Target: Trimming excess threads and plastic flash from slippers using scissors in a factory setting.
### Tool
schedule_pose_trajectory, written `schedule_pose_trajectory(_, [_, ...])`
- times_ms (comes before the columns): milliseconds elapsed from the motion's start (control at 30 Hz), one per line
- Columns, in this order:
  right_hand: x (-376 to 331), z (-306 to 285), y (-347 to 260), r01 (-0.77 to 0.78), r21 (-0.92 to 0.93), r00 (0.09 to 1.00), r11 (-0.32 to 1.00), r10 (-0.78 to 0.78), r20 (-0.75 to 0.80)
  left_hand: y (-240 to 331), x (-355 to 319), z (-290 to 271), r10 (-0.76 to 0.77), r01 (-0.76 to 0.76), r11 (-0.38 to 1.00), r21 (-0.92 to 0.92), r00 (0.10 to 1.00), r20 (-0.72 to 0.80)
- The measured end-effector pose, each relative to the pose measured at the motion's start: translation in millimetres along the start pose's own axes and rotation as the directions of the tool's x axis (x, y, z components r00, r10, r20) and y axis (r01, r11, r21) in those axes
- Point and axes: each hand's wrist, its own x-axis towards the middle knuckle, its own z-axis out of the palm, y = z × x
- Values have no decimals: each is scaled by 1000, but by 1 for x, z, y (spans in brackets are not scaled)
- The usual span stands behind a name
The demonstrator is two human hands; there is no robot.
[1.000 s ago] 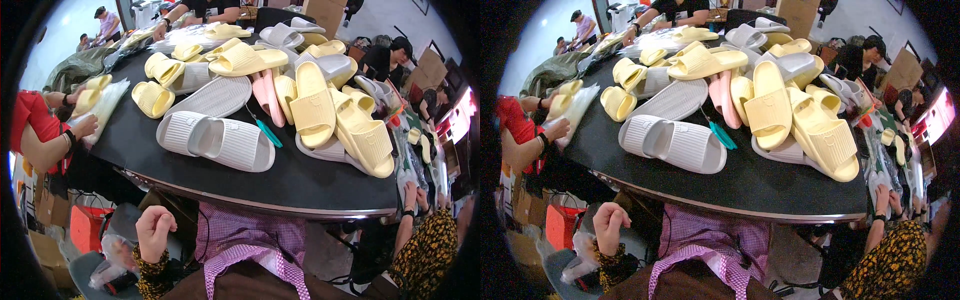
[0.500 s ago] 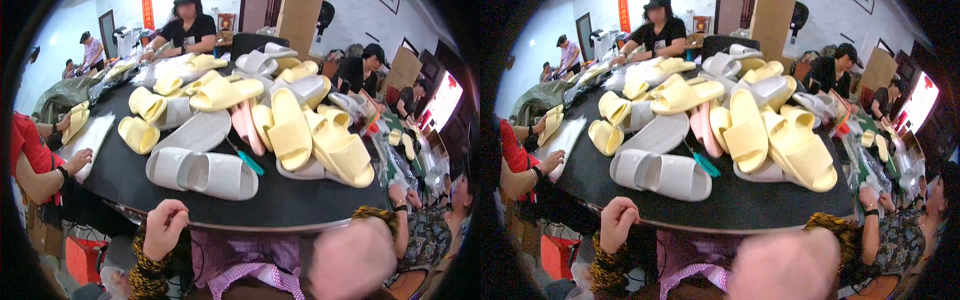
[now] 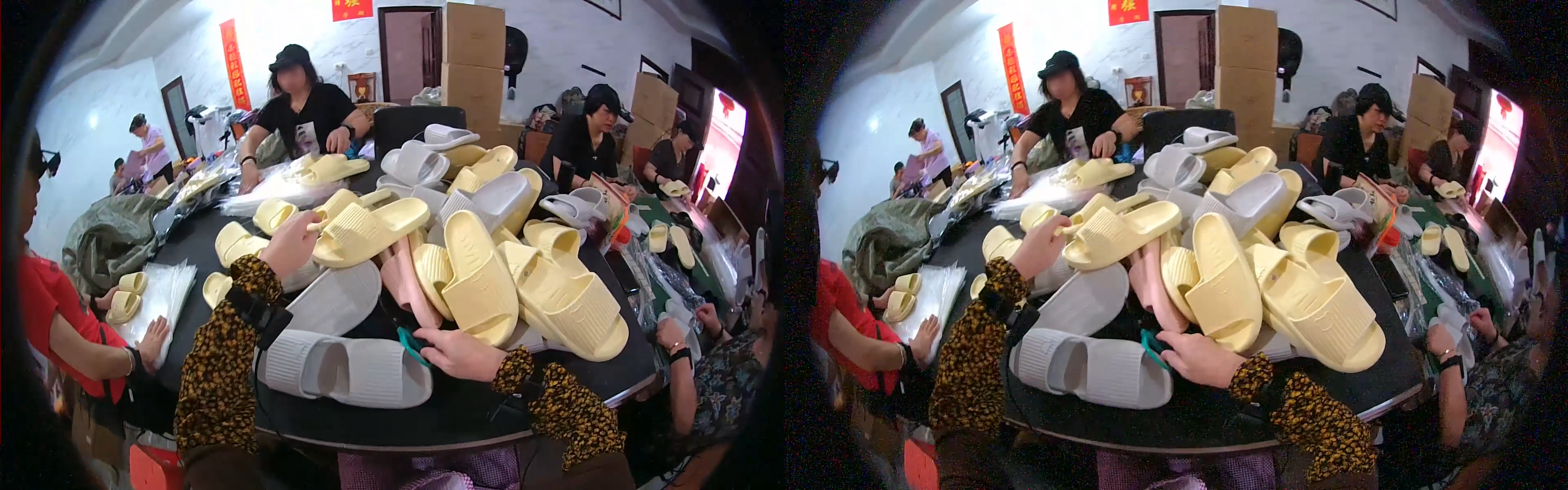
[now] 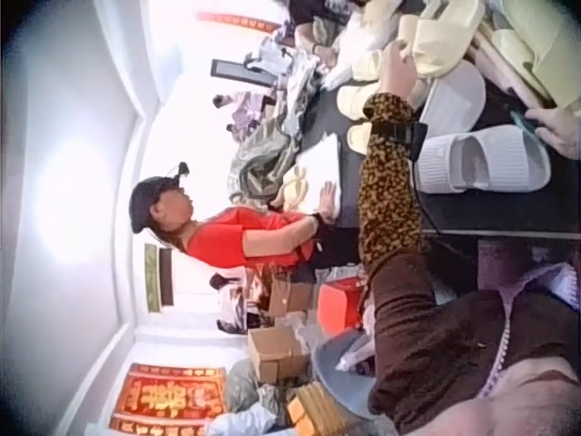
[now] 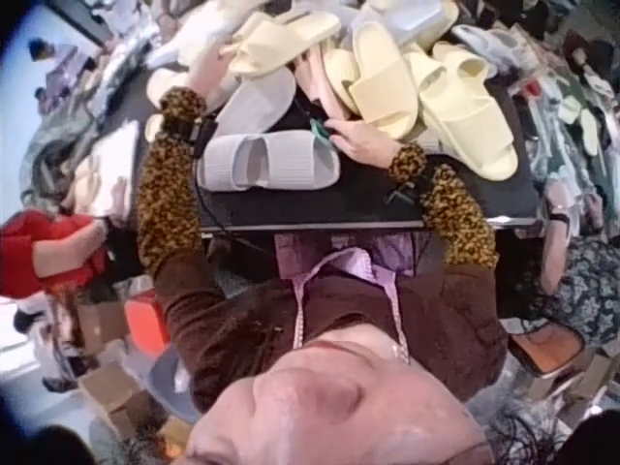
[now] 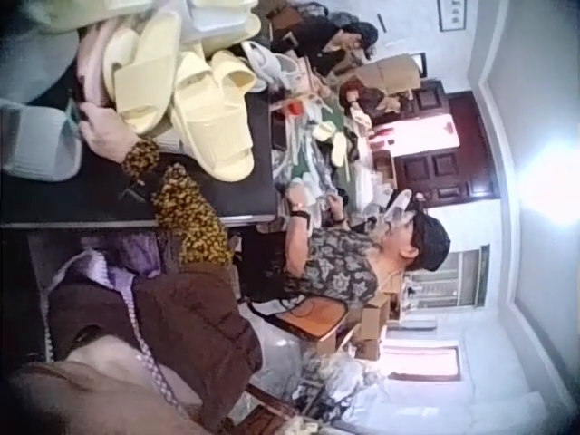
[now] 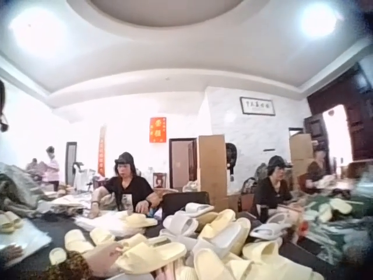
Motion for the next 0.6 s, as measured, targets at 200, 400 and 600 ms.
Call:
schedule_pose_trajectory(200, [2,5,0,-25,174,997,985,37,-66,-31,27,28,-132,82,979,185,952,276])
schedule_pose_trajectory(400, [-11,-22,-17,-195,355,980,914,168,105,-32,19,20,-193,139,959,245,958,212])
schedule_pose_trajectory(600, [-40,-54,-38,-125,725,991,677,124,55,67,34,-6,-107,85,988,128,979,175])
